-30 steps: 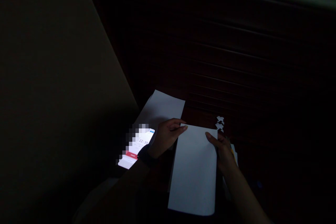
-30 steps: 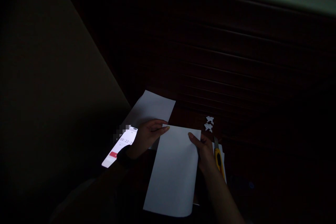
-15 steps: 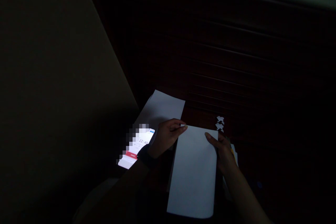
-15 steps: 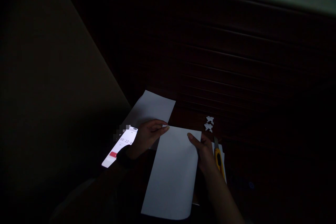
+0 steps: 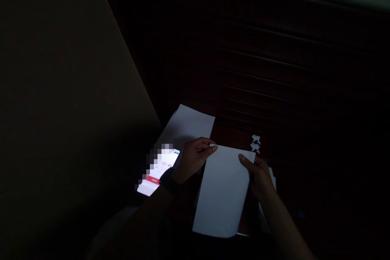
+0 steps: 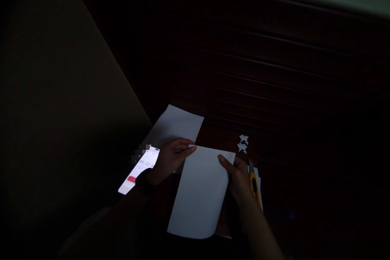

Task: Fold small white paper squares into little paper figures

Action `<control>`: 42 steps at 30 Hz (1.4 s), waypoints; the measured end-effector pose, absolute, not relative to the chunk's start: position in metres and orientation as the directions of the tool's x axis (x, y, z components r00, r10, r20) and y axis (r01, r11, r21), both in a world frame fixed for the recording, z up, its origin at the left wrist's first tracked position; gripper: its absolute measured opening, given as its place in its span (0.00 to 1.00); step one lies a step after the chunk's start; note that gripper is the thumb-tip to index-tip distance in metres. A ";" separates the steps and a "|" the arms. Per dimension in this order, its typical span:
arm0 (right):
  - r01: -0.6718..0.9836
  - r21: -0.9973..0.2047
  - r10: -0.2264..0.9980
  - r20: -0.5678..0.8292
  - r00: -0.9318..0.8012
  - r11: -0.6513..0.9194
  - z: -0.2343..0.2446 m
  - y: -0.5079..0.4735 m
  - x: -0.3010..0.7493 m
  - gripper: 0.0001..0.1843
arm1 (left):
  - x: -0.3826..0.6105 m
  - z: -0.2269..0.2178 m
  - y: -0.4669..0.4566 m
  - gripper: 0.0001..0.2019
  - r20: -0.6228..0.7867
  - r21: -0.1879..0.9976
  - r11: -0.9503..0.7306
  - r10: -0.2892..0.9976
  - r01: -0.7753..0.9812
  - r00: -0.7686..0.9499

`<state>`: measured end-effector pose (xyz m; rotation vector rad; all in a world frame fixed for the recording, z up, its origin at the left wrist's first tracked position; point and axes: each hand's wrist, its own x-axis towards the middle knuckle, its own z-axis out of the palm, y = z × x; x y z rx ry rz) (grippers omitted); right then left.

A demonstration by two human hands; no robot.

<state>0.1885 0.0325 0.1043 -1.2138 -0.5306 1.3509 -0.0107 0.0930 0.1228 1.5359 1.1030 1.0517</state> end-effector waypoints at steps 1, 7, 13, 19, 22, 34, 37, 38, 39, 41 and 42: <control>-0.441 -0.872 0.914 -0.336 0.226 -0.212 0.105 0.032 0.188 0.11 | -0.011 0.123 0.093 0.11 0.114 0.975 -0.152 0.968 0.163 0.224; -0.442 -0.870 0.908 -0.346 0.237 -0.216 0.106 0.033 0.188 0.12 | -0.011 0.122 0.093 0.12 0.124 0.972 -0.164 0.966 0.169 0.227; -0.429 -0.879 0.915 -0.329 0.233 -0.208 0.104 0.033 0.189 0.11 | -0.011 0.120 0.094 0.11 0.137 0.970 -0.174 0.969 0.173 0.206; -0.432 -0.873 0.910 -0.349 0.226 -0.227 0.109 0.032 0.190 0.12 | -0.010 0.121 0.093 0.10 0.149 0.968 -0.185 0.967 0.168 0.208; -0.428 -0.873 0.923 -0.338 0.186 -0.234 0.119 0.031 0.189 0.11 | -0.010 0.121 0.093 0.10 0.156 0.966 -0.193 0.965 0.169 0.213; -0.432 -0.879 0.920 -0.319 0.227 -0.199 0.107 0.032 0.188 0.11 | -0.010 0.124 0.092 0.12 0.155 0.964 -0.195 0.964 0.181 0.217; -0.433 -0.880 0.923 -0.313 0.223 -0.194 0.105 0.032 0.189 0.10 | -0.010 0.121 0.093 0.10 0.156 0.969 -0.191 0.965 0.158 0.210; -0.433 -0.881 0.924 -0.310 0.223 -0.192 0.105 0.032 0.189 0.10 | -0.009 0.121 0.093 0.10 0.155 0.970 -0.189 0.966 0.151 0.208; -0.432 -0.881 0.926 -0.309 0.218 -0.193 0.105 0.032 0.189 0.09 | -0.009 0.120 0.093 0.10 0.152 0.972 -0.185 0.966 0.145 0.209; -0.431 -0.881 0.928 -0.308 0.211 -0.194 0.104 0.032 0.190 0.09 | -0.010 0.120 0.093 0.11 0.142 0.975 -0.174 0.966 0.138 0.218; -0.433 -0.880 0.927 -0.311 0.210 -0.197 0.104 0.032 0.190 0.09 | -0.010 0.120 0.093 0.12 0.138 0.975 -0.172 0.964 0.138 0.226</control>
